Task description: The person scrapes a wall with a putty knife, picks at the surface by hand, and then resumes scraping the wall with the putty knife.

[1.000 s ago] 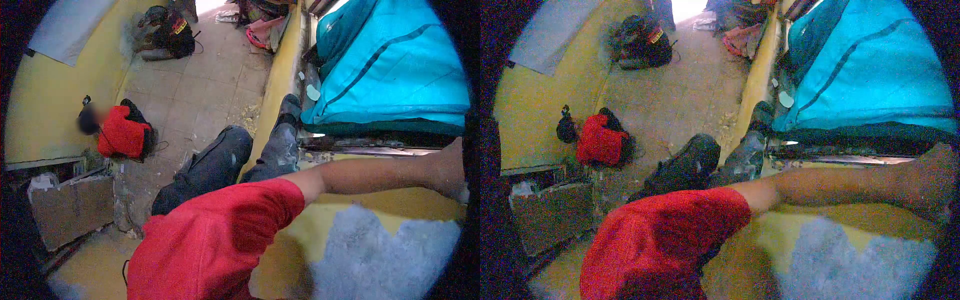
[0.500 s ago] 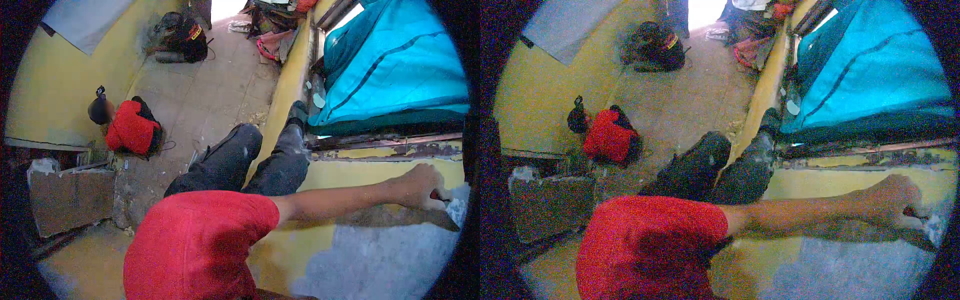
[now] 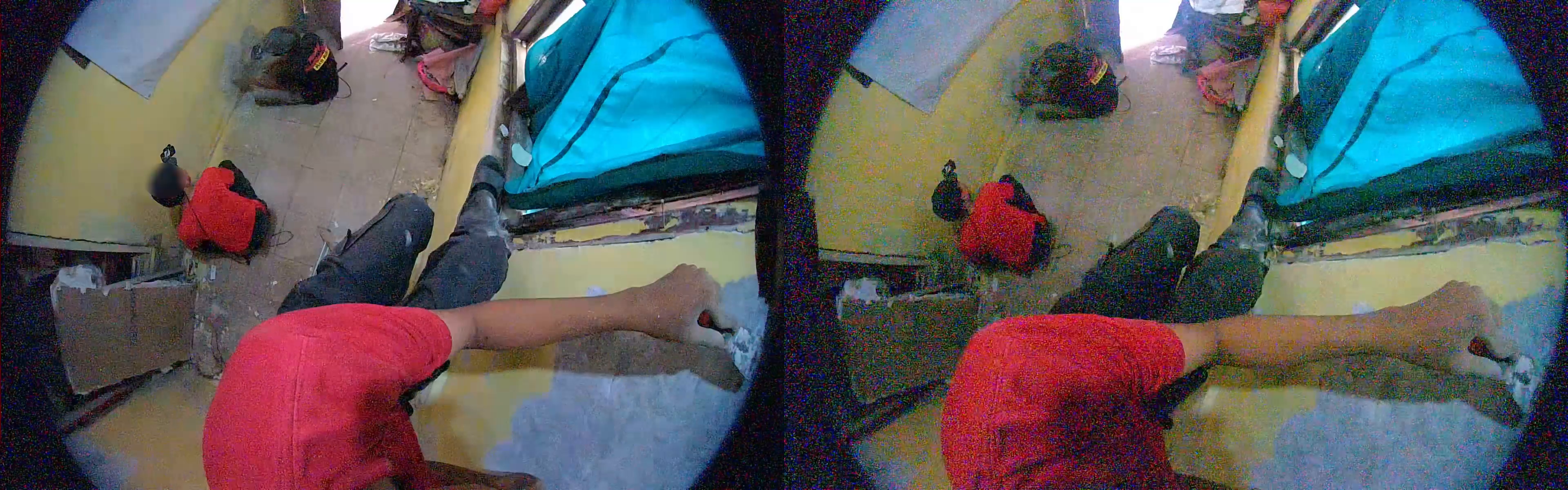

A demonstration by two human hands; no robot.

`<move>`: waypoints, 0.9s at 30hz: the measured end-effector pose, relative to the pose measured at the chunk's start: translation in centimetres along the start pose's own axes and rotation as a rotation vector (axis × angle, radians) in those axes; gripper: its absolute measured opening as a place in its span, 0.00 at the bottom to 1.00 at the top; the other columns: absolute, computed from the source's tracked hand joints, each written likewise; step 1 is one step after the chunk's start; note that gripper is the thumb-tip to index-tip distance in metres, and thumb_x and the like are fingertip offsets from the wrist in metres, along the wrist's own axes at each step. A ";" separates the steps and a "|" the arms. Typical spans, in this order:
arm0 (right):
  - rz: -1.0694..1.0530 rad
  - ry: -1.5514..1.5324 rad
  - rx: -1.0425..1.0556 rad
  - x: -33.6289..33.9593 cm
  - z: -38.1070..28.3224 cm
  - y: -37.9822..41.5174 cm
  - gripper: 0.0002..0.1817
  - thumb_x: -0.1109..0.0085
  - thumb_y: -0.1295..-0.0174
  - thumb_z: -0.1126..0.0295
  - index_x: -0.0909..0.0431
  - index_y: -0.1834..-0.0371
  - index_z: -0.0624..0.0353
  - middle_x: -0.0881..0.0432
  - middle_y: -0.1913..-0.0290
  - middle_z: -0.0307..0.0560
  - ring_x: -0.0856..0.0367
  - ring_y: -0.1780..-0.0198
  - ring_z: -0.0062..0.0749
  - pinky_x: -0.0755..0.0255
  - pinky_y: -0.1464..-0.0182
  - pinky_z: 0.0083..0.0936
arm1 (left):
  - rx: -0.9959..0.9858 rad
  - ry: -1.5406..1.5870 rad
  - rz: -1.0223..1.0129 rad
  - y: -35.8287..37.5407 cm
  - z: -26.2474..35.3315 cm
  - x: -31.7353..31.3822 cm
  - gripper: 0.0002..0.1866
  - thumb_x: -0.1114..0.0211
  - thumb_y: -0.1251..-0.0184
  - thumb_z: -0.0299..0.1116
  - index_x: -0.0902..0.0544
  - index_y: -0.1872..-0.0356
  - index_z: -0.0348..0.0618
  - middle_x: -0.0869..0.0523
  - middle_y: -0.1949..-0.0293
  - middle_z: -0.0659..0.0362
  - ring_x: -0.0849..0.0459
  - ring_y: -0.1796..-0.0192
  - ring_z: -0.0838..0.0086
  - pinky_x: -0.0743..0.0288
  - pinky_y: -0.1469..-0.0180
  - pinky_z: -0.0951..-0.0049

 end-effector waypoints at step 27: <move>0.217 0.739 -0.122 -3.3 -7.8 -4.7 0.22 0.50 0.23 0.49 0.29 0.52 0.61 0.27 0.52 0.54 0.32 0.50 0.46 0.35 0.45 0.46 | -0.038 -0.148 -0.352 0.5 12.4 -4.2 0.19 0.23 0.35 0.25 0.09 0.43 0.43 0.09 0.61 0.53 0.13 0.62 0.74 0.20 0.57 0.73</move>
Point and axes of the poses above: each hand's wrist, its own y-axis away from the middle knuckle, its own x-axis out of the back of the hand, z = x × y, the point moved 5 cm from there along -y, towards the middle knuckle
